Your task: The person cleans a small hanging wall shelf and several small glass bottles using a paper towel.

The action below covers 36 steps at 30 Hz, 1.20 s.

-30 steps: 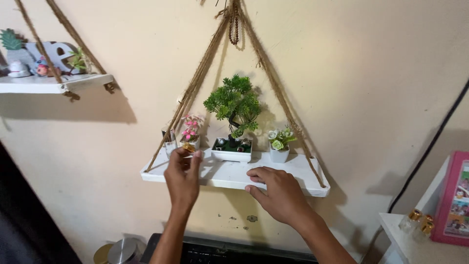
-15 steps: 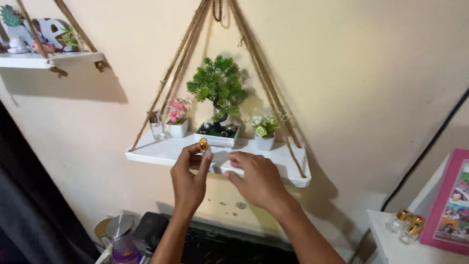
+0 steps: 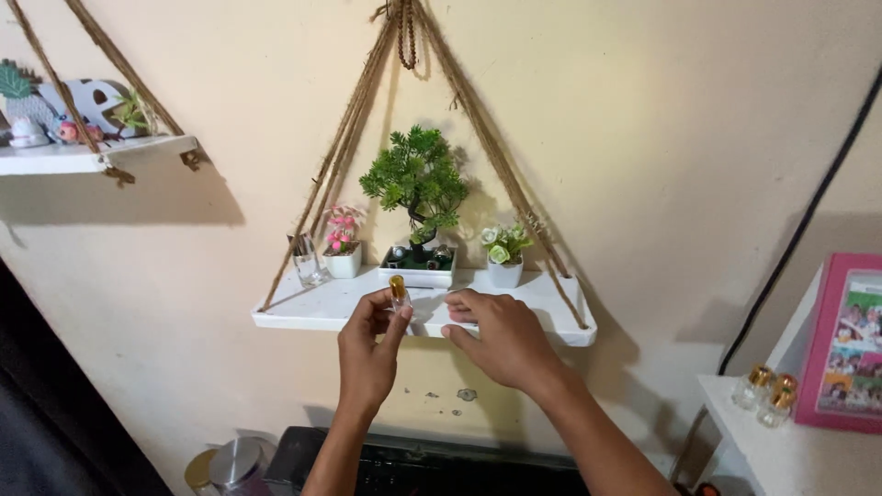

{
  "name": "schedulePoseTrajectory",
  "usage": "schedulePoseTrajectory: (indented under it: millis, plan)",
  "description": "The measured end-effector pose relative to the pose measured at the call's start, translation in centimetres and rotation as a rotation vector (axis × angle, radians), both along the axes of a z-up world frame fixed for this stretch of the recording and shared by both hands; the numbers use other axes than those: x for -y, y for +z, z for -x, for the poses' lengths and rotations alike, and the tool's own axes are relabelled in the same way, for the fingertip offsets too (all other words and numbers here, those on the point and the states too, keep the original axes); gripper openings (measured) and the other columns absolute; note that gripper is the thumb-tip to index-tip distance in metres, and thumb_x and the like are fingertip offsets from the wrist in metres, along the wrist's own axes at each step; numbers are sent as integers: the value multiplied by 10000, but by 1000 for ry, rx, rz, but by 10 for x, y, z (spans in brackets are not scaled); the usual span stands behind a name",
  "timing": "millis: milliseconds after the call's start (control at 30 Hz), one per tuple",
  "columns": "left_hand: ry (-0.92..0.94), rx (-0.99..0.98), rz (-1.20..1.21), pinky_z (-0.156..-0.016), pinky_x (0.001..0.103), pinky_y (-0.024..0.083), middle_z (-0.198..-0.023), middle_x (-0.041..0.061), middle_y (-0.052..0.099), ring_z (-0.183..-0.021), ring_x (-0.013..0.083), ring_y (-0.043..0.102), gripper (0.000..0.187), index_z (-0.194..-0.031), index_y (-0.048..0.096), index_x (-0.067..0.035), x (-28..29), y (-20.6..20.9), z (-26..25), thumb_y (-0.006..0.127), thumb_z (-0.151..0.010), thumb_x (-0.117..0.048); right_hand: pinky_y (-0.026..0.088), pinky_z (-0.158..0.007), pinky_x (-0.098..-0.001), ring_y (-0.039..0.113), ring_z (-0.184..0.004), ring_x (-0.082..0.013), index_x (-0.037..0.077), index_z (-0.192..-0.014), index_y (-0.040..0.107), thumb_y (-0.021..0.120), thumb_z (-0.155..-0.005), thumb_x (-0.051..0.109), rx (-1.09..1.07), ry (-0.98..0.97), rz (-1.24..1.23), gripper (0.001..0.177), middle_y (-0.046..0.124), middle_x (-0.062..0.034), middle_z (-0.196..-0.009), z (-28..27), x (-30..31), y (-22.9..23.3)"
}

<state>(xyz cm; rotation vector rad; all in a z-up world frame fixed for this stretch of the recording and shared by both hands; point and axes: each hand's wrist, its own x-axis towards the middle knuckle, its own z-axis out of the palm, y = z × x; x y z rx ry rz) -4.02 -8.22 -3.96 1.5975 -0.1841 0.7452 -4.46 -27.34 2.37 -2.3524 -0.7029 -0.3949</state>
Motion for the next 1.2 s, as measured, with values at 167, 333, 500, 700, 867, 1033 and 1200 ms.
schedulePoseTrajectory:
  millis: [167, 333, 500, 700, 867, 1033, 1200]
  plan:
    - [-96, -45, 20, -698, 242, 500, -863, 2, 703, -766, 62, 596, 248, -1149, 692, -8, -9, 6, 14, 708, -937, -134, 549, -947, -369, 718, -1140, -187, 88, -1226, 666, 747, -869, 296, -28, -23, 30, 422, 751, -81, -1198, 7, -4, 4]
    - [-185, -88, 123, -686, 240, 482, -904, 3, 692, -767, 64, 580, 259, -1160, 699, -9, -5, 6, 36, 709, -929, -125, 558, -948, -365, 718, -1155, -197, 78, -1258, 658, 735, -871, 275, -73, 26, -72, 441, 731, -90, -1245, 15, -4, 6]
    - [-250, -104, 158, -675, 246, 495, -891, 15, 691, -743, 69, 591, 277, -1159, 716, -7, 7, 15, 61, 738, -902, -107, 621, -874, -337, 772, -994, -185, 36, -1206, 684, 701, -931, 260, -22, 169, -307, 355, 762, -90, -1141, 32, -8, 8]
    - [-44, 22, -4, -662, 262, 579, -895, 38, 731, -740, 93, 708, 305, -1061, 736, -19, 24, 35, 92, 836, -786, -104, 600, -674, -273, 720, -802, -93, 20, -1098, 743, 692, -929, 247, -97, 192, -421, 287, 724, -43, -918, 74, -12, 31]
    - [186, 135, -176, -663, 271, 574, -880, 60, 734, -723, 122, 696, 345, -1028, 775, -37, 30, 41, 109, 887, -709, -103, 564, -639, -262, 655, -735, -87, -37, -1050, 745, 688, -954, 186, -115, 307, -557, 250, 692, -44, -894, 73, -4, 18]
    - [75, 193, -76, -699, 267, 600, -949, 60, 760, -770, 108, 749, 346, -1049, 762, -31, 27, 30, 112, 867, -722, -71, 524, -641, -264, 601, -691, -92, -39, -1108, 727, 643, -982, 199, -274, 337, -748, 282, 670, -37, -841, 72, 5, 12]
    - [-111, 3, 216, -789, 283, 599, -912, 93, 812, -837, 122, 750, 323, -1108, 754, 20, 28, 12, 104, 812, -795, -37, 538, -662, -301, 614, -712, -114, -14, -1221, 712, 577, -1010, 276, -360, 362, -826, 383, 661, -49, -799, 76, 4, 12]
